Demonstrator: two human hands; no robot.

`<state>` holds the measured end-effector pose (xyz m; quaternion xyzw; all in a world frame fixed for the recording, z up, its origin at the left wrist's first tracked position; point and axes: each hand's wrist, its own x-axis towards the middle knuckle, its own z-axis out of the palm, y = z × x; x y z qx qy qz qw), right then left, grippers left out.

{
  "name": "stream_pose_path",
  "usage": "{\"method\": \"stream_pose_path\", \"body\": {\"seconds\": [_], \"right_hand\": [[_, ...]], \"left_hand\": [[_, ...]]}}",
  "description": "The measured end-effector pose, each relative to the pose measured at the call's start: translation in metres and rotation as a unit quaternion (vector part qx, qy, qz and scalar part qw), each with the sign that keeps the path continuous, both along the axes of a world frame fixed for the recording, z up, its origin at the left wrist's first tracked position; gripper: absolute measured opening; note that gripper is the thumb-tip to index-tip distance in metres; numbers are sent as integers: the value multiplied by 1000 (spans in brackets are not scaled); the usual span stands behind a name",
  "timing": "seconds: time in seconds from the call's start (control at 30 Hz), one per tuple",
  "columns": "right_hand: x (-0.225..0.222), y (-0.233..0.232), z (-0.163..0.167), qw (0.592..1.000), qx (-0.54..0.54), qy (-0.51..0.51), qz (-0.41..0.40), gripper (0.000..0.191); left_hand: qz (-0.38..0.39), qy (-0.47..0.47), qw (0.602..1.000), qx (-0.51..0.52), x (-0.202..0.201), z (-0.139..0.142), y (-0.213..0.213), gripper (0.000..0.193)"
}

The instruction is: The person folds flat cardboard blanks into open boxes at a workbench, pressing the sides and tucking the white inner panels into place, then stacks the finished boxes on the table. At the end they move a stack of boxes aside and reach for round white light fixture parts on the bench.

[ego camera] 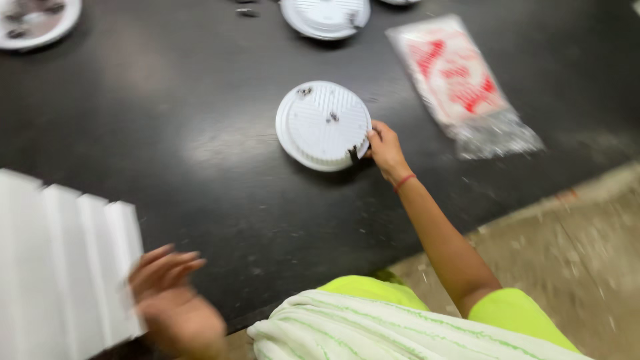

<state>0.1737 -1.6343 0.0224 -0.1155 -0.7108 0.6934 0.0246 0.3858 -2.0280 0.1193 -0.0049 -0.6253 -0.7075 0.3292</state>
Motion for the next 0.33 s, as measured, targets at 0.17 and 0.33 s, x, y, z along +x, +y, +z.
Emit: {"method": "stream_pose_path", "body": {"seconds": [0.17,0.33], "right_hand": [[85,65,-8,997,6,-58,-57,30],[129,108,15,993,-80,-41,-70,28]], "left_hand": [[-172,-90,981,-30,-23,18,76,50],[-191,-228,951,-86,-64,-16,131,51]]}}
